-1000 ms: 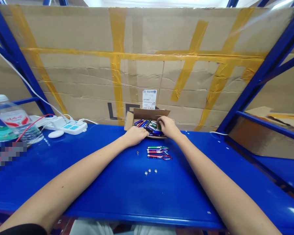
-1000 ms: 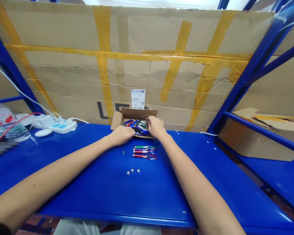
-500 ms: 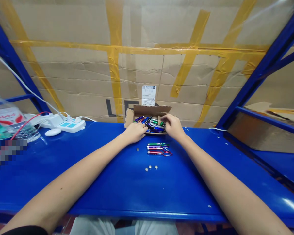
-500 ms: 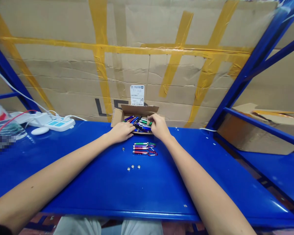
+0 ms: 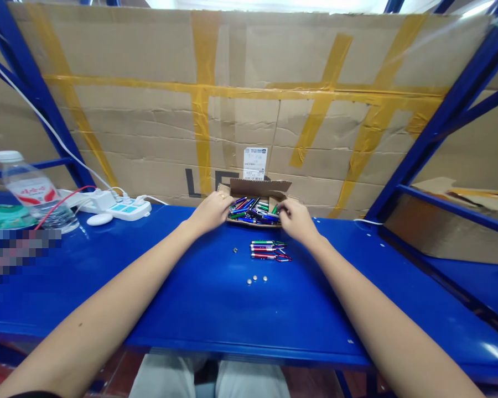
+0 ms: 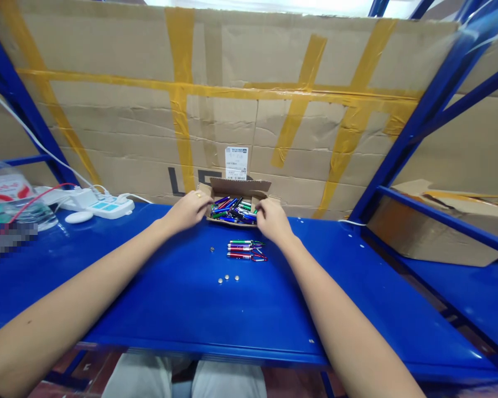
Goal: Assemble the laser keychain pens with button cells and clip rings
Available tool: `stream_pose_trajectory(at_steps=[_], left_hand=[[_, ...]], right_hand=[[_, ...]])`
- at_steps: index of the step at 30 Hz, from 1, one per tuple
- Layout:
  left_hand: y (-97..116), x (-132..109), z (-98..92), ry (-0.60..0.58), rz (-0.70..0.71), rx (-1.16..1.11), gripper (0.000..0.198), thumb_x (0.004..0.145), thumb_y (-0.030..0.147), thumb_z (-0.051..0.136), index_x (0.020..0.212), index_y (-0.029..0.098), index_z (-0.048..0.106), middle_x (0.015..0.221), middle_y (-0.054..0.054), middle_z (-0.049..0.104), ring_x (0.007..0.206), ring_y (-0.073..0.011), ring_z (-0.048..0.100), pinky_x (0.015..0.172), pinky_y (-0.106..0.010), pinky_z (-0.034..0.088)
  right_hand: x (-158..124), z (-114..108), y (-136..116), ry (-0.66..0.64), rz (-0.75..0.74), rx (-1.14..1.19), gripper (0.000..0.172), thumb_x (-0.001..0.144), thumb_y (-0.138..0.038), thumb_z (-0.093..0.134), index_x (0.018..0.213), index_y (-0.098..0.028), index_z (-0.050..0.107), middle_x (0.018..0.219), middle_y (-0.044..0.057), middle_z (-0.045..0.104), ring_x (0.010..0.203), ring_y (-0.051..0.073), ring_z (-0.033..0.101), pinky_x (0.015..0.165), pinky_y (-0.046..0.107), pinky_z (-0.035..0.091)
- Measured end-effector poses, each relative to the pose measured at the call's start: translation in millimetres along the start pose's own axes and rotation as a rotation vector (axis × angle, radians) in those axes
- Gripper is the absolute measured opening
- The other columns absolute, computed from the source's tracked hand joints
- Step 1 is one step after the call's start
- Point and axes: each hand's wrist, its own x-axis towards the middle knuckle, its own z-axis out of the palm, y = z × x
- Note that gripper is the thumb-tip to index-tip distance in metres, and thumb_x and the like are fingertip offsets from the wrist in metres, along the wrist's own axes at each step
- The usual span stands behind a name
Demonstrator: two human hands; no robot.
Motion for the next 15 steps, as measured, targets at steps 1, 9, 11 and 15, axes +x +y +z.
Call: stream_pose_trajectory(at_steps=[1, 9, 11, 15], left_hand=[[1, 0, 2.8, -0.029, 0.03, 0.019, 0.025, 0.088, 0.008, 0.041, 0.101, 0.014, 0.062, 0.093, -0.01, 0.064, 0.094, -0.0204, 0.057, 0.085, -0.035, 0.046], [27, 18, 27.5, -0.184, 0.063, 0.173, 0.031, 0.09, 0.018, 0.043, 0.112, 0.012, 0.064, 0.103, -0.015, 0.064, 0.093, -0.0249, 0.059, 0.083, -0.039, 0.045], [32, 22, 32.0, -0.194, 0.093, 0.153, 0.031, 0.09, 0.02, 0.043, 0.109, 0.013, 0.066, 0.105, -0.016, 0.064, 0.096, -0.0267, 0.057, 0.084, -0.041, 0.044], [33, 26, 38.3, -0.199, 0.09, 0.126, 0.03, 0.089, 0.025, 0.044, 0.1, 0.016, 0.07, 0.101, -0.015, 0.062, 0.096, -0.0288, 0.052, 0.085, -0.042, 0.042]], right_hand=[[0, 2, -6, -0.058, -0.059, -0.017, 0.023, 0.081, -0.01, 0.043, 0.089, -0.015, 0.064, 0.091, 0.011, 0.067, 0.09, 0.023, 0.059, 0.085, 0.036, 0.046], [-3, 19, -30, -0.334, -0.288, -0.252, 0.029, 0.085, -0.009, 0.045, 0.106, -0.011, 0.065, 0.105, 0.014, 0.065, 0.106, 0.027, 0.049, 0.094, 0.041, 0.041], [-3, 21, -29, -0.362, -0.306, -0.306, 0.03, 0.084, -0.009, 0.046, 0.107, -0.01, 0.066, 0.105, 0.015, 0.065, 0.104, 0.028, 0.048, 0.094, 0.043, 0.04], [-3, 21, -29, -0.352, -0.296, -0.373, 0.029, 0.085, -0.012, 0.046, 0.102, -0.012, 0.07, 0.105, 0.016, 0.066, 0.104, 0.031, 0.046, 0.088, 0.046, 0.04]])
